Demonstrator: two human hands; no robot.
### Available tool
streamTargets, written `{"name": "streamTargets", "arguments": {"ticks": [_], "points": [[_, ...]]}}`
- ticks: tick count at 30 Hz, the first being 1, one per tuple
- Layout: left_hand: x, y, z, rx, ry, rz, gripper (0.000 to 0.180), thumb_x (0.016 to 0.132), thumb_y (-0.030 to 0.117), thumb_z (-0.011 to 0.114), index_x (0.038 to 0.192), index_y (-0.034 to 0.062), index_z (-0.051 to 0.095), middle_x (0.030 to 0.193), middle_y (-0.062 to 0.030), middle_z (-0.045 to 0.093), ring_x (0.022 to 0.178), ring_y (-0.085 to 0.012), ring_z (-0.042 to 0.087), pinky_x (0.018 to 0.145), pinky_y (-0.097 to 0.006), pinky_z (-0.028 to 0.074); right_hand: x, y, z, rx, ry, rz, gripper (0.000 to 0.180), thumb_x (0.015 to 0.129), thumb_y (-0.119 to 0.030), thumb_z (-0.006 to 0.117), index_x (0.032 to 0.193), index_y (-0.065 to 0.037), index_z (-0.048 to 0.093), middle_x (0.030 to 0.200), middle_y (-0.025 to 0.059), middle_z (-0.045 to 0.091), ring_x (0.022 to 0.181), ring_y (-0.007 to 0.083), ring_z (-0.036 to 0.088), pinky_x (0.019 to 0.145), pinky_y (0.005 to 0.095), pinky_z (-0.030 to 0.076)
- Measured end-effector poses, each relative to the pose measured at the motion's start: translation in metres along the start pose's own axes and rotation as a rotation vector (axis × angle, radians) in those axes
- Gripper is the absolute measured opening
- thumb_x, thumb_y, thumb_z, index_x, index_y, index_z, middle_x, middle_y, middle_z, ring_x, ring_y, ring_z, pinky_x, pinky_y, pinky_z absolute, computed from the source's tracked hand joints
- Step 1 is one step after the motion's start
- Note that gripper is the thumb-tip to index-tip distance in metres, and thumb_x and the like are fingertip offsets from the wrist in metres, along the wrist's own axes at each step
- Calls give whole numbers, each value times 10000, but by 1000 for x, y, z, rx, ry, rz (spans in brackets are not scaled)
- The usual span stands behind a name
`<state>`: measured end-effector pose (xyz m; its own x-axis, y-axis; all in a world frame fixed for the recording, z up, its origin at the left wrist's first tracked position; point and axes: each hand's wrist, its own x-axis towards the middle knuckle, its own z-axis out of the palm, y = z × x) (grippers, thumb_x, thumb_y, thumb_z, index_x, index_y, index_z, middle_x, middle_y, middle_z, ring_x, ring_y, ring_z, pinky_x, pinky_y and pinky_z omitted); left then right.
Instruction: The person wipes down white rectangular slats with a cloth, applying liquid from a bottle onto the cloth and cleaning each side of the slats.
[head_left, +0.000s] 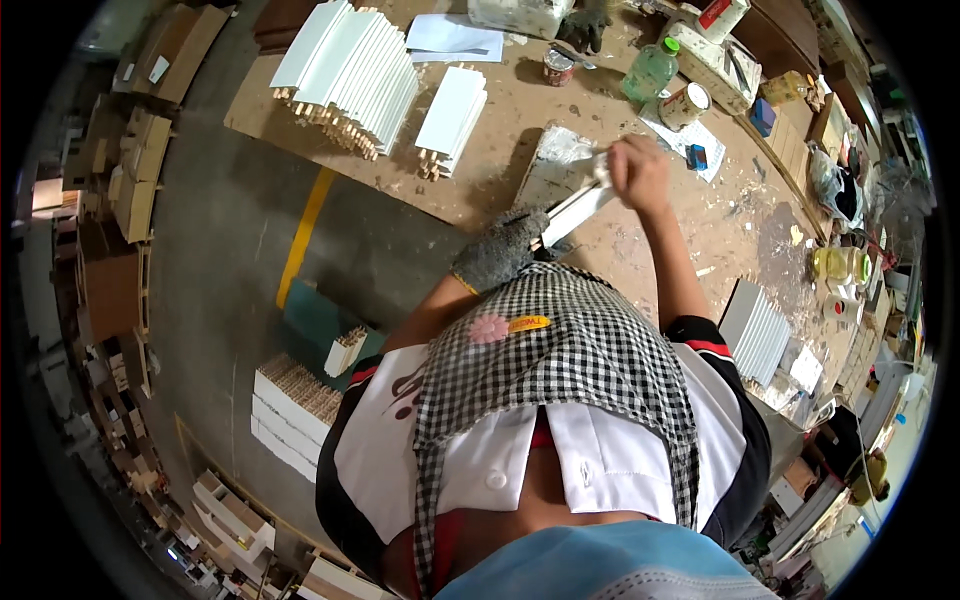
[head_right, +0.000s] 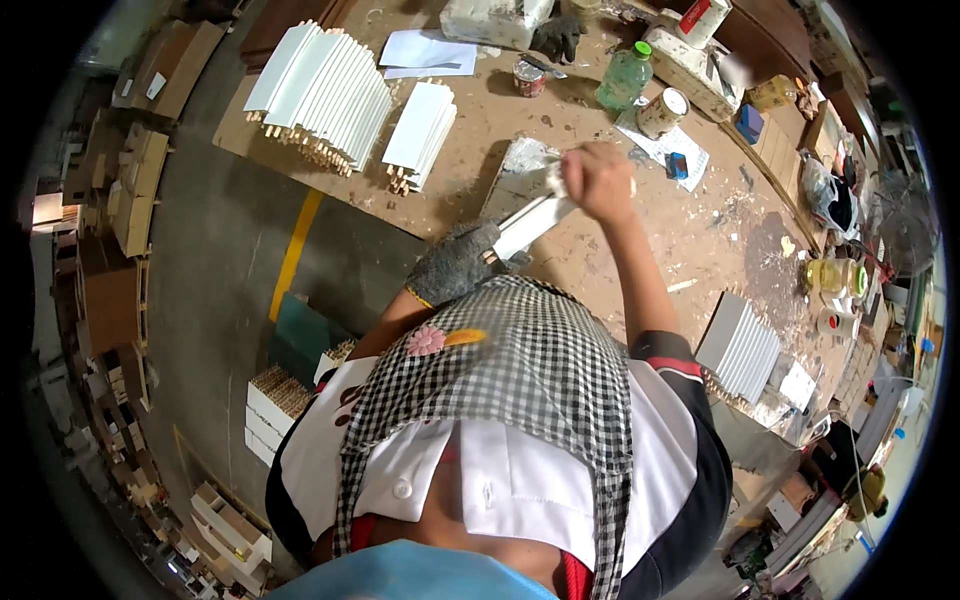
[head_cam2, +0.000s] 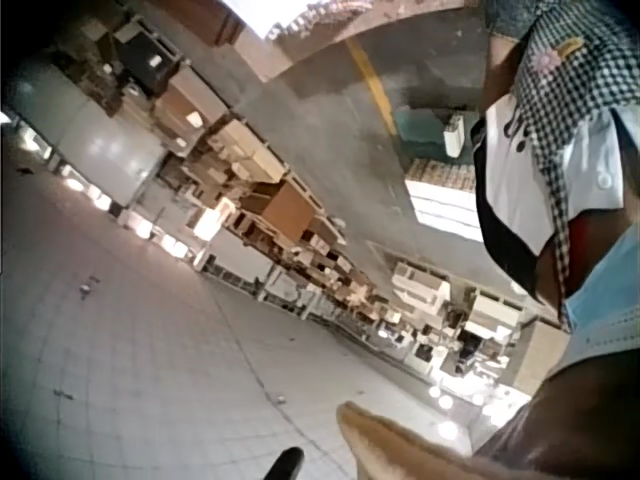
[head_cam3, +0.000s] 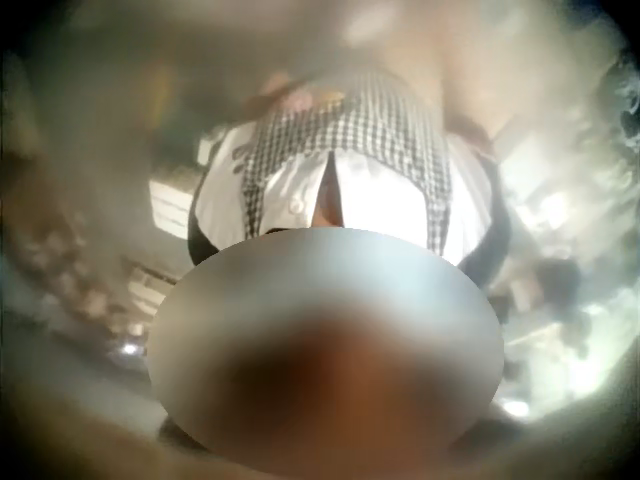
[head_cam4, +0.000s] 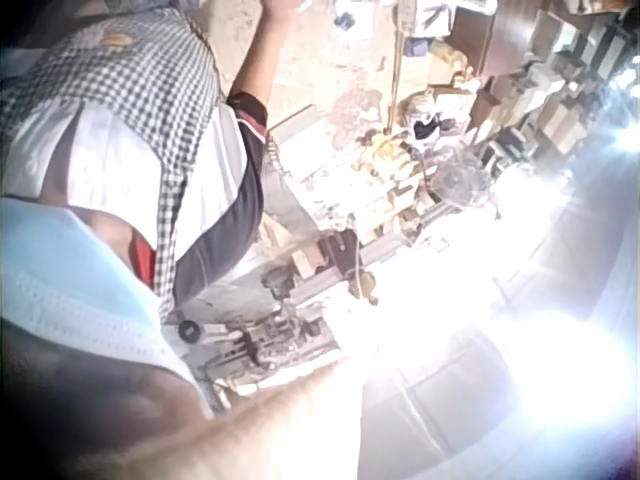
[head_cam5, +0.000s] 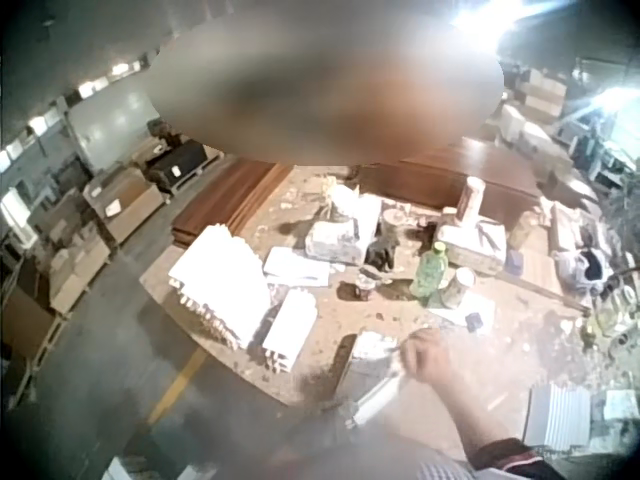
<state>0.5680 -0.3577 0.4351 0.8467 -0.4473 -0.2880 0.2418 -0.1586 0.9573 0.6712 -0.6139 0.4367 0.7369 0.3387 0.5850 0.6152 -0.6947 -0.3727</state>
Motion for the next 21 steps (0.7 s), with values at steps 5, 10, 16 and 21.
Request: {"name": "streamTargets", "arguments": {"ticks": [5,10,16,21], "points": [[5,-36,-25,-525,179,244,468,1005,271,562,1359,-34,517,1204,-118,617,938,-154,613,853,-265,521,-90,76,-67,-80,317,966,424,1009,-378,513,967,-5,710,645,131,628,586,173,569,598,346,453],[41,-44,-113,783,732,545,442,963,173,597,1364,6,521,1365,-214,548,1255,-365,521,1066,-458,412,-221,73,-144,-604,76,1316,428,906,-422,591,1253,-177,639,1010,148,730,985,321,688,829,448,523],[53,-69,-137,1047,624,299,413,926,117,572,1332,42,561,1389,-299,475,1222,-404,523,1019,-470,462,-329,45,-148,-802,65,1820,774,895,-164,551,1567,-120,170,1568,222,305,1057,380,656,871,487,515],[72,-64,-119,1180,742,327,626,916,405,653,1341,-37,528,1358,-276,527,1276,-423,485,1110,-478,353,-339,21,-133,-1019,64,1644,650,885,-170,554,1485,-7,366,1569,144,350,880,303,672,735,444,506]]}}
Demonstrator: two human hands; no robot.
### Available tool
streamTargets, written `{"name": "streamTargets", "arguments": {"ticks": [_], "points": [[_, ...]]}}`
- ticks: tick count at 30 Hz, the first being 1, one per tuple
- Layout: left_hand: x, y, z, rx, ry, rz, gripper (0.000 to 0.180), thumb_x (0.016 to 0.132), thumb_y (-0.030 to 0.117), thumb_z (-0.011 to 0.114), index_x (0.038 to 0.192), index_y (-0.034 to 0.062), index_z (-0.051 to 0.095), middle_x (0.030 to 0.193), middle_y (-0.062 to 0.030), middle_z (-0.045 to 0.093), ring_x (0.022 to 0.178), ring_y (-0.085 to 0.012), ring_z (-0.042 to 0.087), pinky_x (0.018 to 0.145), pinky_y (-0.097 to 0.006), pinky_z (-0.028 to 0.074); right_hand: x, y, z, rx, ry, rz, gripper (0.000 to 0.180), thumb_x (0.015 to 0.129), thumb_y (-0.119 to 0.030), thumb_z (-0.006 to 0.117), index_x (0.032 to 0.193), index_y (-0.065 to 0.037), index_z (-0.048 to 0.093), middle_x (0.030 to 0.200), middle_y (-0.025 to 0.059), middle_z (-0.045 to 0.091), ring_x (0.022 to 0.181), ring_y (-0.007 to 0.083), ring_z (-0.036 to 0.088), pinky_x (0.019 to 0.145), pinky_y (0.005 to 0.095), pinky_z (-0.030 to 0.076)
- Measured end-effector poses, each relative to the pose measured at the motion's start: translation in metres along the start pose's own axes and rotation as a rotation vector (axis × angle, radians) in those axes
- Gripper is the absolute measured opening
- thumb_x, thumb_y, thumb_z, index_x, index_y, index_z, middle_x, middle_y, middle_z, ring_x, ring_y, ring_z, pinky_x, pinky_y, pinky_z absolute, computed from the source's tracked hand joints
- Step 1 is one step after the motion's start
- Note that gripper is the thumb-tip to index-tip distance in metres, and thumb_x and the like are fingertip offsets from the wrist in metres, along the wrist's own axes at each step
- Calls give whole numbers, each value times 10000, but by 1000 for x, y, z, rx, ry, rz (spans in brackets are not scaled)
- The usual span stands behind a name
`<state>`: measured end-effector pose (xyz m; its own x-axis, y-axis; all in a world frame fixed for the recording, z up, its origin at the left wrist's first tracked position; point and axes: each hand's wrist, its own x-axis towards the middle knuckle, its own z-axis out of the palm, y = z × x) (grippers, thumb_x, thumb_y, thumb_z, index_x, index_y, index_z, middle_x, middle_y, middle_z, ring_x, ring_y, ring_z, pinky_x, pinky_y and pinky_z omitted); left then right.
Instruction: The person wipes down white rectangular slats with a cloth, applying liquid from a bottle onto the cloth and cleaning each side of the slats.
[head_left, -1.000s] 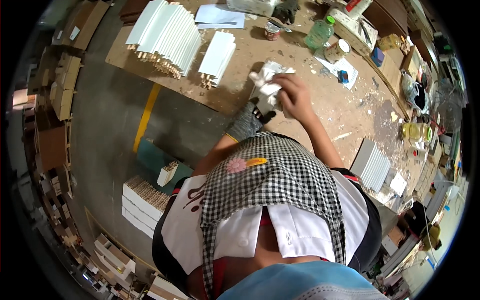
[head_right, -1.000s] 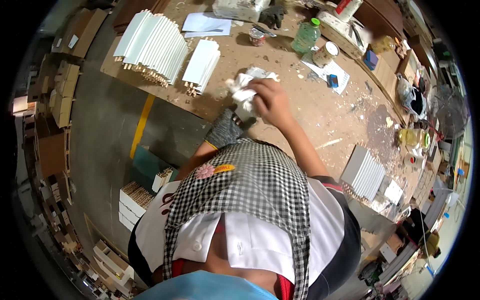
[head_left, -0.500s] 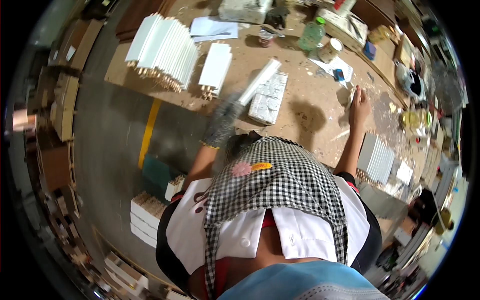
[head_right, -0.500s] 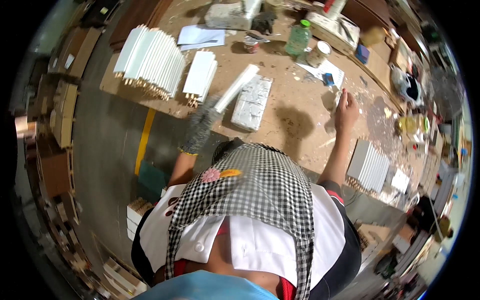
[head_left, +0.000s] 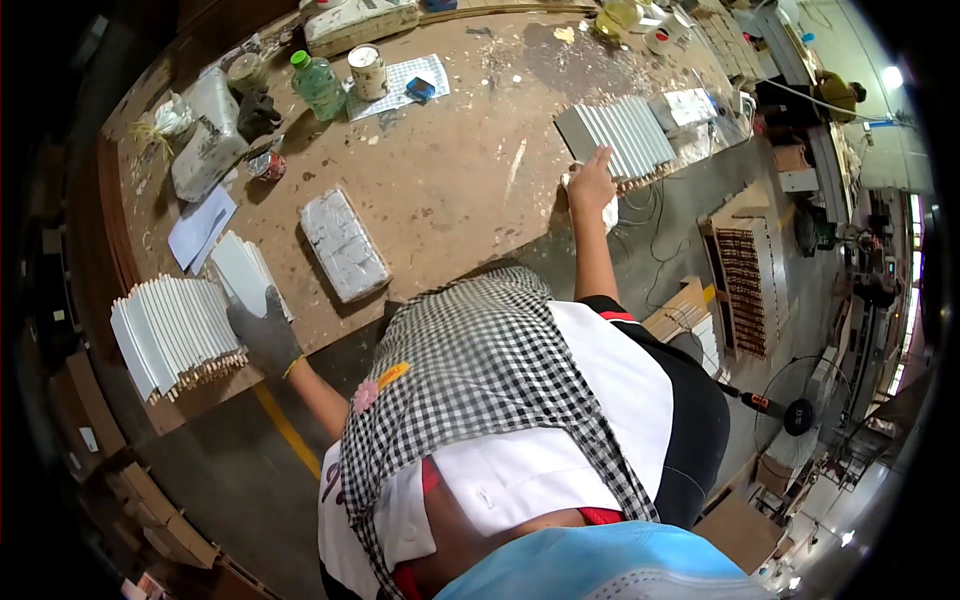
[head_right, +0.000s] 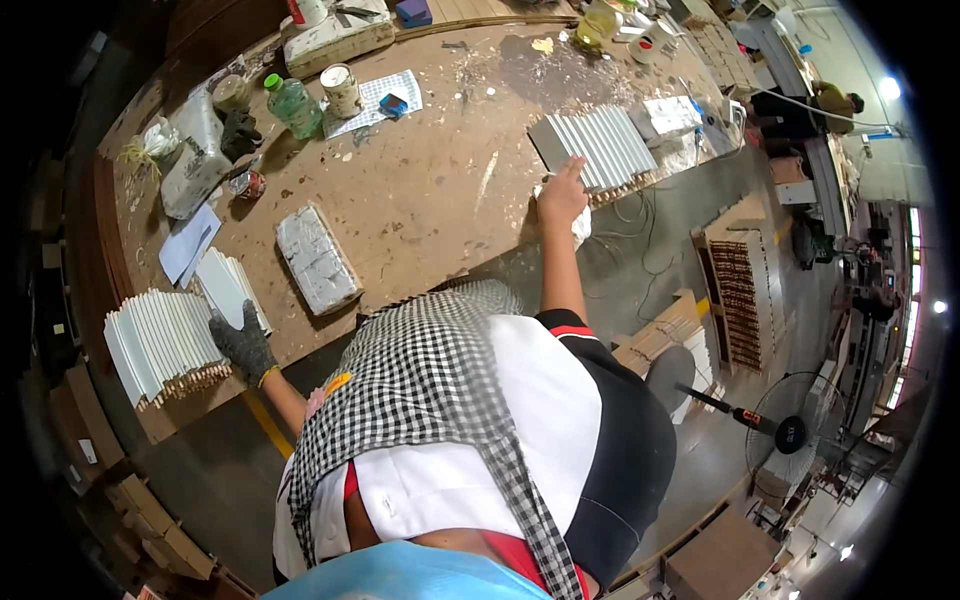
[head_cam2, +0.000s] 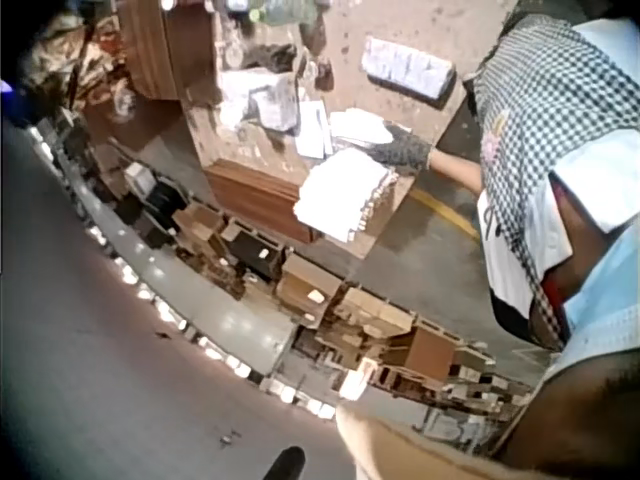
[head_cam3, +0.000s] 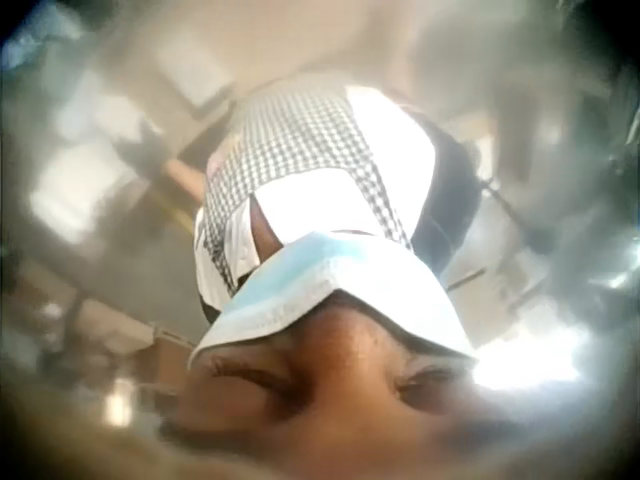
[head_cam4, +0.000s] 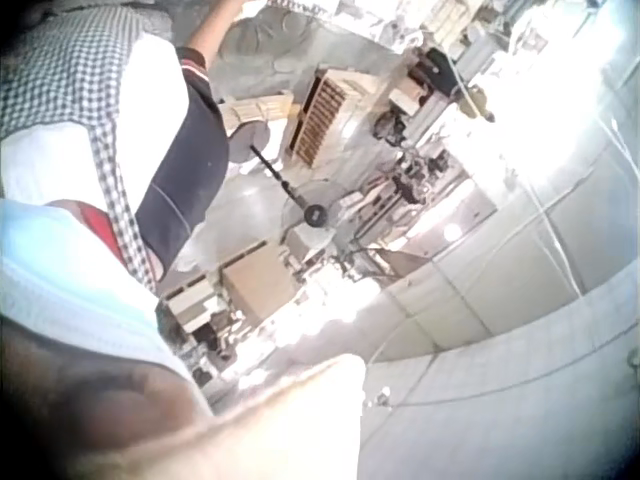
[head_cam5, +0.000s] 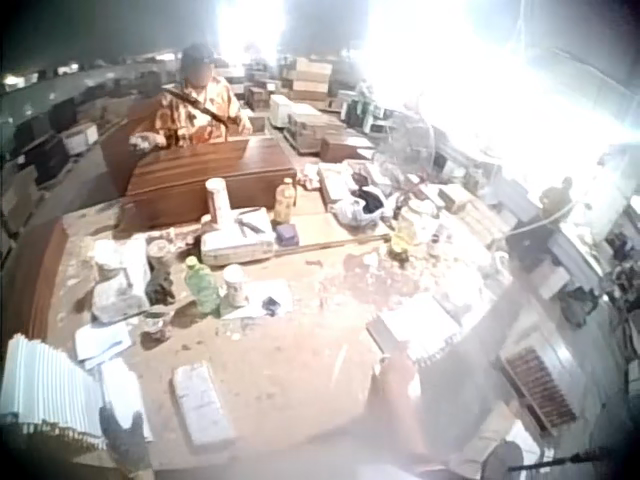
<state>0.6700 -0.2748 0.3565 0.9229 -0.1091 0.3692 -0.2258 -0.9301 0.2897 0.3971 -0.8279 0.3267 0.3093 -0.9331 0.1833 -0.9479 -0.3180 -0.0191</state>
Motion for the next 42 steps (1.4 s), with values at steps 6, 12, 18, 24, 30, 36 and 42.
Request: {"name": "streamTargets", "arguments": {"ticks": [6,12,18,24,30,36,42], "points": [[-4,-9,17,308,-2,80,635,868,459,670,1412,163,526,1427,-242,487,1269,-408,507,1028,-492,445,1,2,13,-113,215,-139,564,843,-133,566,1375,40,488,1521,138,409,757,267,664,616,401,495],[-8,-34,41,671,-29,5,421,940,278,552,1359,246,582,1463,-193,460,1325,-399,447,1099,-608,318,-3,-7,9,76,-92,-210,558,898,-350,594,1264,65,520,1348,282,512,1131,438,576,908,506,495],[-11,22,29,346,29,233,329,955,145,452,1243,85,598,1376,-139,550,1302,-297,486,1156,-467,321,-1,-10,-14,32,69,-177,465,857,-297,680,1128,46,522,1190,251,544,938,435,649,763,507,542],[-12,23,39,422,-168,319,315,912,116,497,1187,59,641,1249,-94,632,1157,-258,573,1091,-436,390,-4,-24,-21,-17,33,-187,452,871,-317,689,1093,40,523,1161,230,545,933,425,653,743,498,548],[-10,58,47,185,-110,140,404,945,141,471,1326,27,538,1331,-178,571,1216,-307,536,1097,-424,397,0,-9,-6,-2,91,-180,444,873,-309,695,1103,21,509,1166,205,523,858,426,671,678,506,552],[-14,23,74,-102,139,188,383,934,94,542,1313,50,567,1283,-185,594,1173,-333,571,1006,-418,467,10,-14,-12,-39,-3,-152,466,872,-317,686,1139,6,484,1198,206,510,898,415,673,710,499,564],[12,25,-2,-656,98,-322,344,813,36,552,1122,-18,693,1135,-153,711,1060,-244,670,986,-343,492,58,-5,-11,-203,-253,-86,376,866,-312,605,1101,-27,672,1138,214,639,948,419,681,796,516,555]]}}
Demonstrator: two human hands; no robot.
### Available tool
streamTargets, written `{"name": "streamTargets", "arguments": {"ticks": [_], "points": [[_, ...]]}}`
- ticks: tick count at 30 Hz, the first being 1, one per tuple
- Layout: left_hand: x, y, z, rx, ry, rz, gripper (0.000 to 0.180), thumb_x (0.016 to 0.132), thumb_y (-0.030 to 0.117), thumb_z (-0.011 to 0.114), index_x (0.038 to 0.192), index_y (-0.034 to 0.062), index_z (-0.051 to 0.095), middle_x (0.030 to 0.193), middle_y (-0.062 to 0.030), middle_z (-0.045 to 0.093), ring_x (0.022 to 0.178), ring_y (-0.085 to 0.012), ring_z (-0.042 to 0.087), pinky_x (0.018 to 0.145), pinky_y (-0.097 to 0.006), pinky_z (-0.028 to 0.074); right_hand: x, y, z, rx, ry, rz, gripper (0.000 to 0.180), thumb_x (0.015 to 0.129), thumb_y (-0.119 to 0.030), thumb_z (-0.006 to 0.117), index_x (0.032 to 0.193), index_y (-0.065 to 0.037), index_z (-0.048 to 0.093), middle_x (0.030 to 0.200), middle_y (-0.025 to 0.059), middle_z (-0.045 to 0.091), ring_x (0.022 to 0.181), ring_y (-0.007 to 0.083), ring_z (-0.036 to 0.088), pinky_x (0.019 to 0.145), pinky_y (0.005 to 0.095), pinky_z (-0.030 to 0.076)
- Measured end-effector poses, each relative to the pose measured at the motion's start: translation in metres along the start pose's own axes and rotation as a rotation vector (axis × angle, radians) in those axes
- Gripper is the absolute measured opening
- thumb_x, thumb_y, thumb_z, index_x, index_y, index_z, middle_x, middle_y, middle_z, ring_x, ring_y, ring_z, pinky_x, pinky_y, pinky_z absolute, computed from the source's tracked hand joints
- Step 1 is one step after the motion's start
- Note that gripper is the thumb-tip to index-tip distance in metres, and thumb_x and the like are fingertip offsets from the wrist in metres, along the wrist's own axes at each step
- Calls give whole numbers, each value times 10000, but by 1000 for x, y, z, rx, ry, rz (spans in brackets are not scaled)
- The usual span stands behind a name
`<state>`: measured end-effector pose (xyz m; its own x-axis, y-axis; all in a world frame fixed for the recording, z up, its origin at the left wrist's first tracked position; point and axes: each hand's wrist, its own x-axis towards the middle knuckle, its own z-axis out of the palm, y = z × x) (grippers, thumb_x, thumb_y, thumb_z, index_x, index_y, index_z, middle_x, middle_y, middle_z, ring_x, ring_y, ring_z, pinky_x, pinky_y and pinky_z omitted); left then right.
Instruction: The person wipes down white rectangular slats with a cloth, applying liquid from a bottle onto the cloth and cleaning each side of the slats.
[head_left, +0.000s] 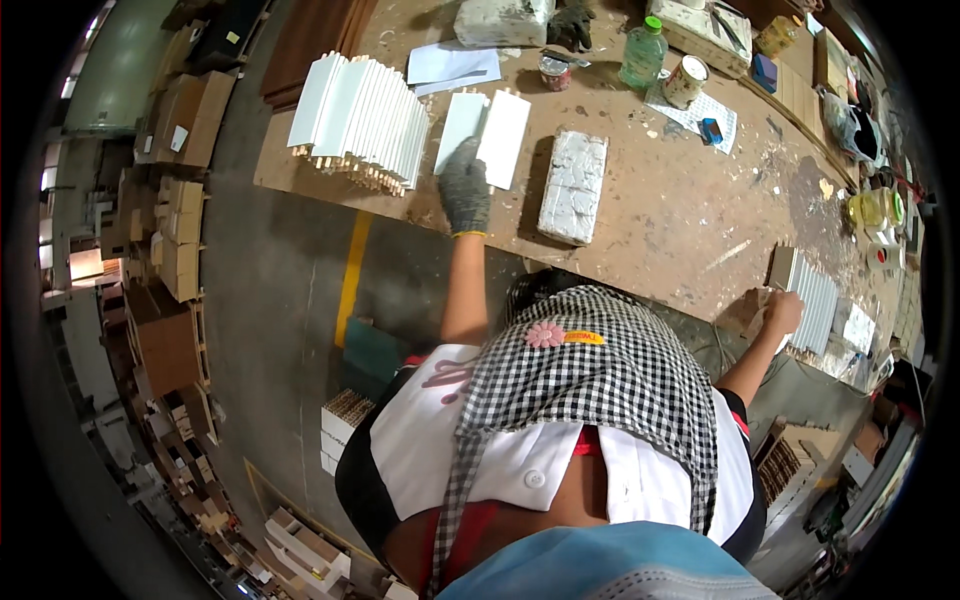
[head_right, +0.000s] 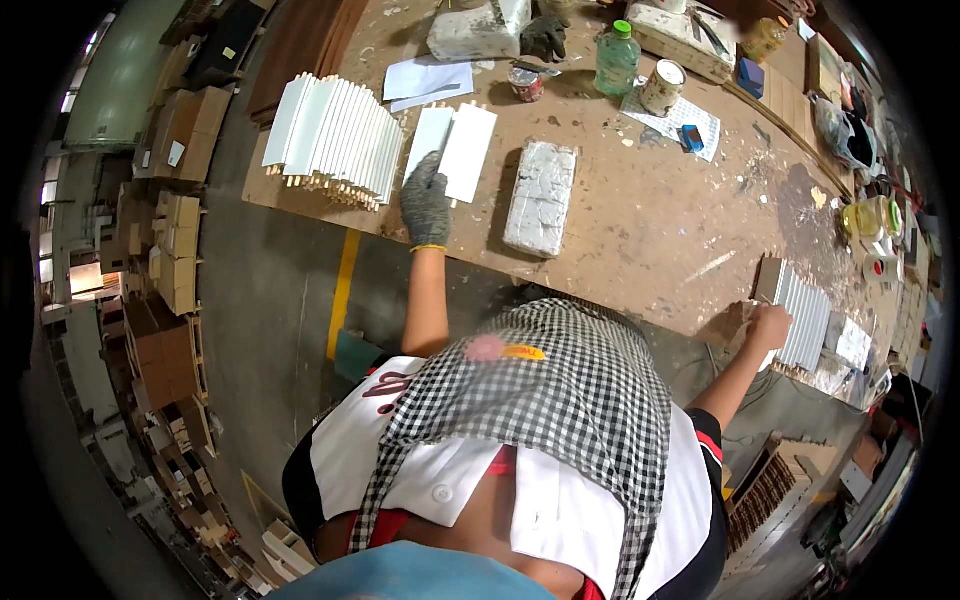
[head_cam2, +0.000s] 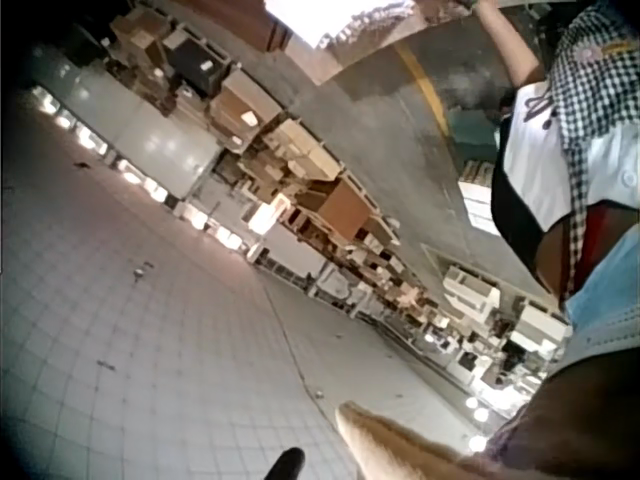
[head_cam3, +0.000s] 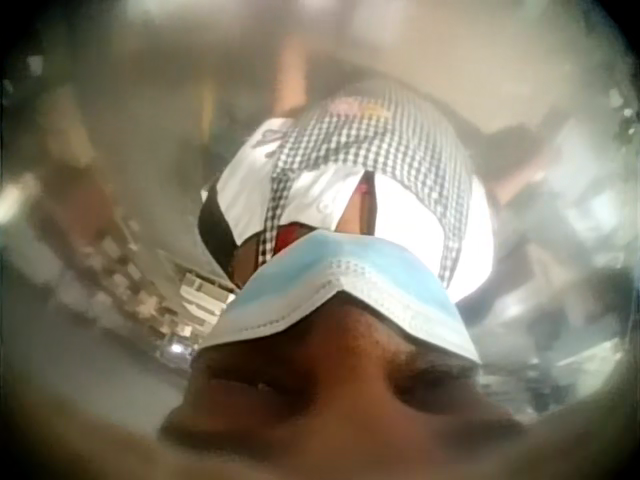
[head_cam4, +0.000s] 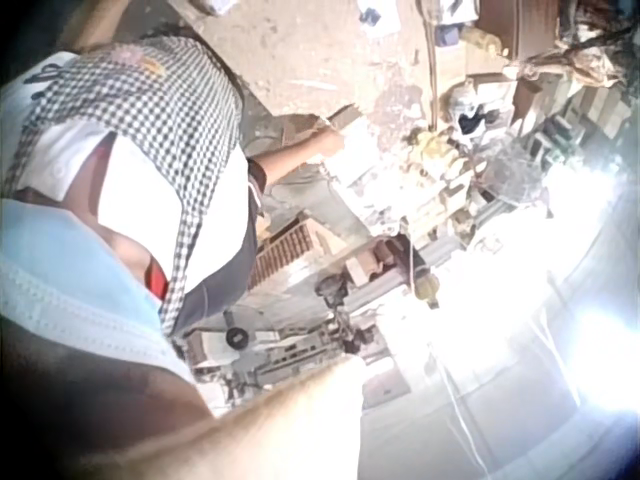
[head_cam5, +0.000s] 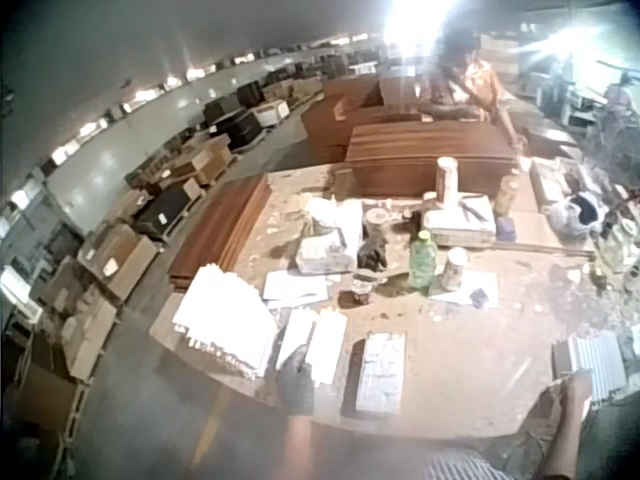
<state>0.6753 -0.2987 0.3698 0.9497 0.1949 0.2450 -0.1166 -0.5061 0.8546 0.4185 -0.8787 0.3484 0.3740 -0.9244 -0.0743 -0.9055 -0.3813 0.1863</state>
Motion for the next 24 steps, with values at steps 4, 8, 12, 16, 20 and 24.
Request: {"name": "streamTargets", "arguments": {"ticks": [4,8,12,16,20,24], "points": [[10,-20,-35,3,107,-39,299,850,38,538,1100,-10,695,1130,-157,707,1076,-279,656,990,-374,484,13,-5,-22,188,-179,-207,453,850,-445,635,1006,-35,748,1011,232,711,921,438,680,824,472,532],[19,-45,-39,327,105,234,330,863,147,623,1157,0,654,1113,-189,675,1056,-351,634,977,-437,477,-23,-74,-42,1124,-594,-391,463,899,-347,673,1126,55,708,980,120,726,823,192,670,769,342,537],[6,-33,-24,726,-3,410,617,827,336,707,1330,27,528,1237,-249,579,1159,-407,552,1015,-492,429,-92,-182,-18,1222,-889,-542,404,936,-301,660,1104,64,698,836,102,706,661,142,635,566,286,519],[1,-48,-24,572,-4,261,728,801,394,726,1378,24,481,1345,-293,502,1214,-442,498,1027,-519,409,-180,-260,-55,1084,-1171,-597,437,914,-339,690,1104,55,701,804,98,707,601,138,619,542,283,503],[3,1,-22,861,24,361,775,800,417,723,1405,14,453,1462,-291,397,1356,-432,380,1123,-556,301,-195,-286,-22,813,-808,-915,538,908,-424,641,1138,61,683,940,207,726,877,266,682,809,370,517],[-40,17,-15,557,-77,546,793,873,402,704,1502,81,344,1537,-226,327,1398,-423,330,1147,-552,262,-175,-261,-46,830,-775,-919,566,910,-440,620,1186,52,664,983,225,721,894,286,691,821,381,521]]}}
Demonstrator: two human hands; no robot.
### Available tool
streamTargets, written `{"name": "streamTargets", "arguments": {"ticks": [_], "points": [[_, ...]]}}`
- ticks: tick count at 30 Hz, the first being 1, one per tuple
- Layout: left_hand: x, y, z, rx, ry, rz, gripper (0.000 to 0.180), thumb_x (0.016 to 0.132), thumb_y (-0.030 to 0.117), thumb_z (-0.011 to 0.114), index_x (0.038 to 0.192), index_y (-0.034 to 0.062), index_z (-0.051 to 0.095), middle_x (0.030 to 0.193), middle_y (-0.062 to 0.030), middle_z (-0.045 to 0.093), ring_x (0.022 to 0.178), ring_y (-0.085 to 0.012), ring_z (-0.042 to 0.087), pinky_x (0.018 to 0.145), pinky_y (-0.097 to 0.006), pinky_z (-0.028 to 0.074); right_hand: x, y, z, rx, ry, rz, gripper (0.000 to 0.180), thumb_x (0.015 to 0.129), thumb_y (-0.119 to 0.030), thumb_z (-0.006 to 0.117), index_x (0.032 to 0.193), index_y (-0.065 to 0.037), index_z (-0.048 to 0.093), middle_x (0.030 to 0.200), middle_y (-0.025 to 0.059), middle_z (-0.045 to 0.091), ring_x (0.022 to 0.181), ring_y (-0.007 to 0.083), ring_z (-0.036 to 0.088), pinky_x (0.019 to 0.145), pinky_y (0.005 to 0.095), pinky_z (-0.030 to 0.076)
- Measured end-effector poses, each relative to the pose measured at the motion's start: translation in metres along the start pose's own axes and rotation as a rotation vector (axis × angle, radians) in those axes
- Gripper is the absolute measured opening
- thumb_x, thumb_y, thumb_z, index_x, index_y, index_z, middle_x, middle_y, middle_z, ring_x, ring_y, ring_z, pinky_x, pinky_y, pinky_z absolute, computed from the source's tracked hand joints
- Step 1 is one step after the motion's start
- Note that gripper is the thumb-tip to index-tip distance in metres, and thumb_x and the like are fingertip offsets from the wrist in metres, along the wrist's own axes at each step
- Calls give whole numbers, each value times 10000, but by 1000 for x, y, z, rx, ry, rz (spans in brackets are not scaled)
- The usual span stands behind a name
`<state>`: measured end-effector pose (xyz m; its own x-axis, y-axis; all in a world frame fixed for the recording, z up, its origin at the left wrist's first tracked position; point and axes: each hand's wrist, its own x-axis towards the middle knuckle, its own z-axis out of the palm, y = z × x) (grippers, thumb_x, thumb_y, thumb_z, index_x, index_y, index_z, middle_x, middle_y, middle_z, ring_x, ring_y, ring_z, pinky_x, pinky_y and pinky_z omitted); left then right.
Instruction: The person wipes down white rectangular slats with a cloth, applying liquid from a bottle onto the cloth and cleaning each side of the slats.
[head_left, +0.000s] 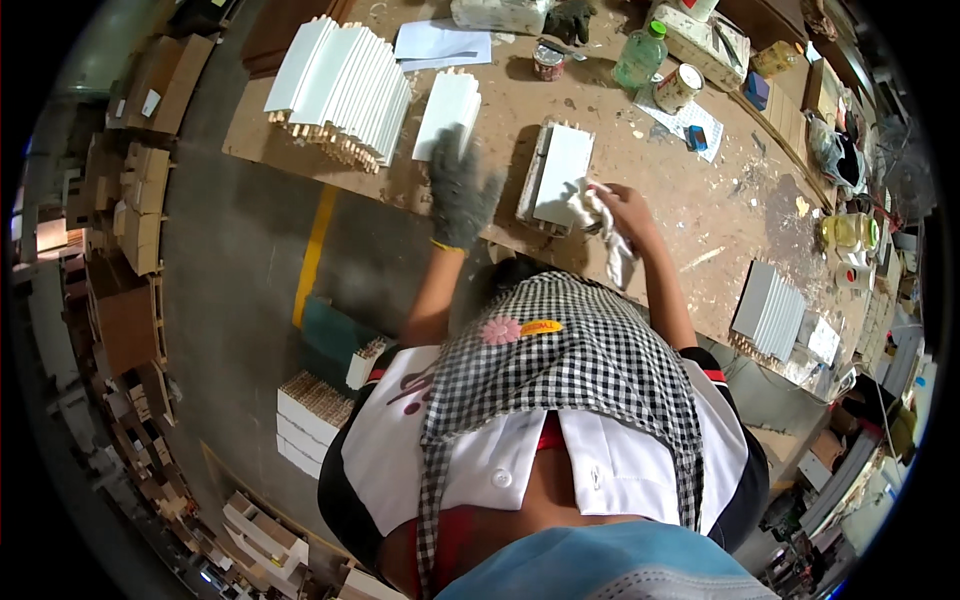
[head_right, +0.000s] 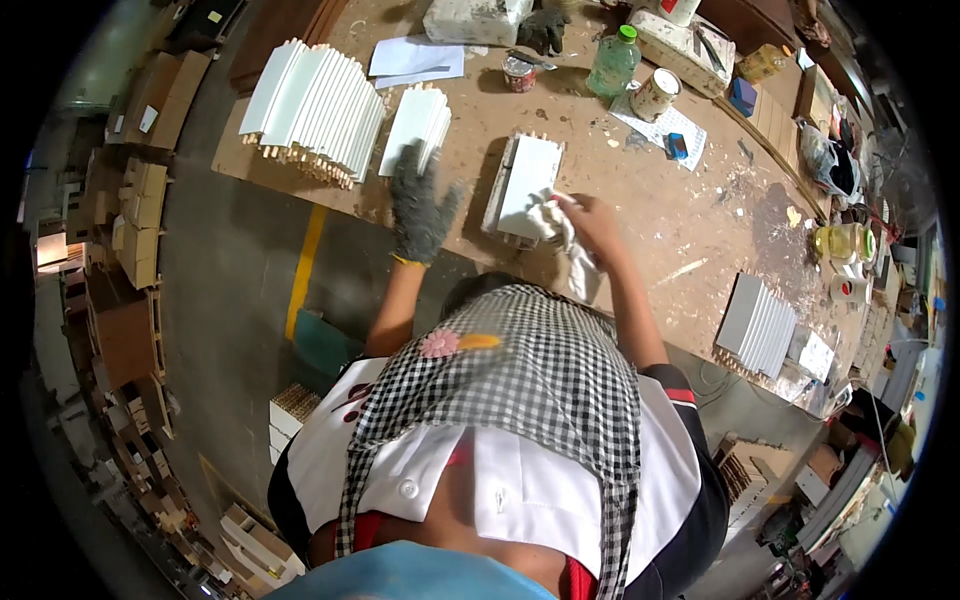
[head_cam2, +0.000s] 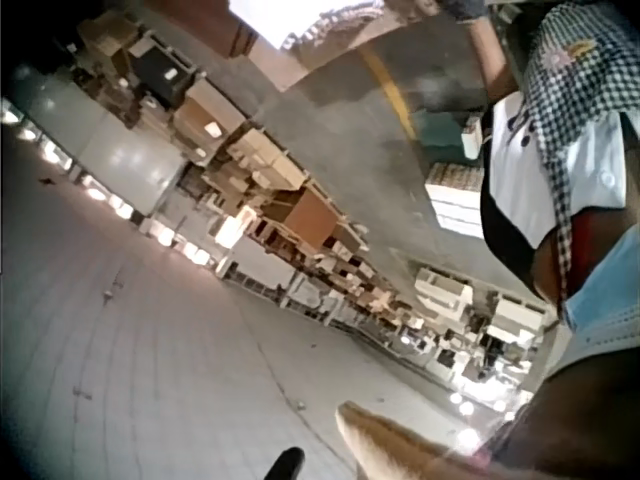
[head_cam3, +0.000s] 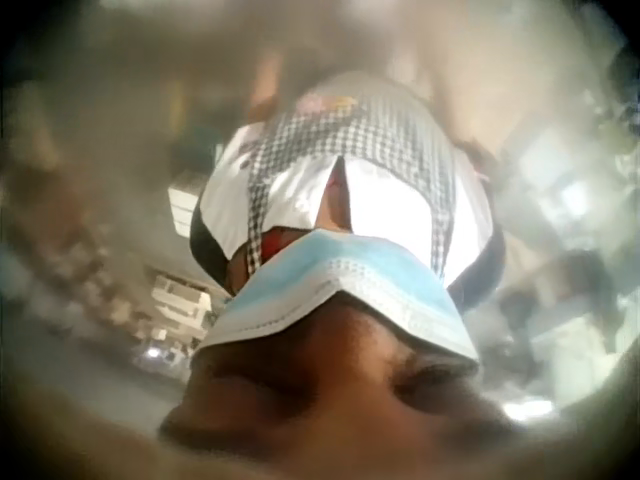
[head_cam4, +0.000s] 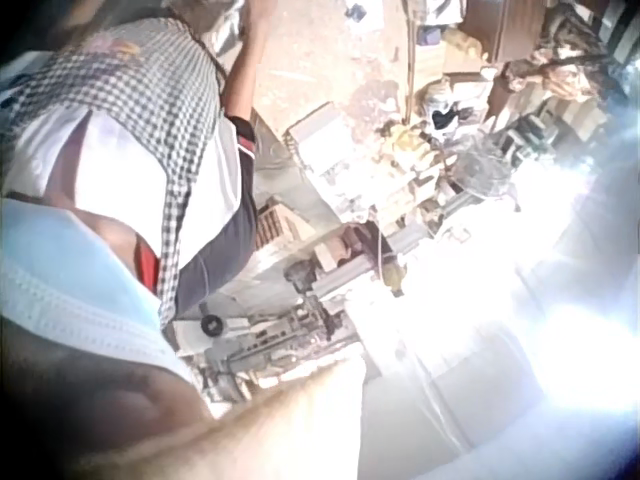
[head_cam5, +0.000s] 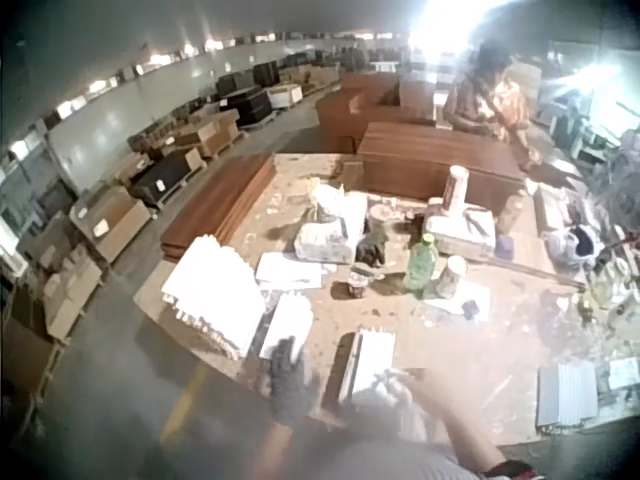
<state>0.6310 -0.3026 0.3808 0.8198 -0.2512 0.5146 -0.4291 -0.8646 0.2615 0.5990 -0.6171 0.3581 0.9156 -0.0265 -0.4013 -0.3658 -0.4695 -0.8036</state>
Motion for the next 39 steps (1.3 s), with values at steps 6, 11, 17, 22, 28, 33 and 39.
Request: {"name": "streamTargets", "arguments": {"ticks": [6,11,17,22,28,33,39], "points": [[-67,78,73,-368,-181,-139,1051,760,475,767,1536,43,206,1498,-280,339,1363,-460,354,1102,-583,308,8,-14,-47,784,470,-98,440,981,-314,624,1260,26,609,1004,101,691,822,144,636,693,275,512],[-61,85,73,-698,-263,-498,1019,699,407,837,1473,20,300,1292,-297,524,1178,-405,555,932,-472,497,4,-52,20,-253,330,-774,318,869,-222,715,1156,-85,692,1135,110,663,1085,275,607,918,399,451],[-65,87,64,-523,-262,-480,993,713,331,803,1507,44,280,1277,-277,553,1151,-435,555,937,-511,482,101,-32,34,-765,126,-692,374,996,-340,497,1314,-186,618,1480,79,483,1299,303,508,1113,466,350],[-51,88,40,-536,-314,-466,956,720,295,797,1496,28,307,1272,-275,556,1140,-435,564,938,-517,482,180,-15,-27,-323,341,-194,394,992,-344,526,1189,-36,673,1116,176,704,1000,376,657,872,403,502],[-15,99,0,-2185,9,-1573,515,972,319,462,1315,-63,490,1230,-241,589,1076,-390,621,920,-498,568,125,-20,-61,417,464,-287,461,1007,-371,527,1109,52,678,929,119,707,820,177,608,774,319,478],[-17,102,9,-2381,-39,-1525,475,981,279,430,1317,-53,485,1238,-237,578,1083,-382,609,909,-518,550,12,-55,39,-499,49,-872,382,991,-368,539,1289,-144,621,1324,120,601,1223,284,554,1042,497,393],[-33,93,35,-2436,21,-1625,619,939,355,415,1387,-72,415,1303,-323,514,1140,-487,549,968,-620,493,124,-6,4,-700,181,-661,280,909,-212,588,1173,-172,672,1382,67,574,1248,337,533,997,496,463]]}}
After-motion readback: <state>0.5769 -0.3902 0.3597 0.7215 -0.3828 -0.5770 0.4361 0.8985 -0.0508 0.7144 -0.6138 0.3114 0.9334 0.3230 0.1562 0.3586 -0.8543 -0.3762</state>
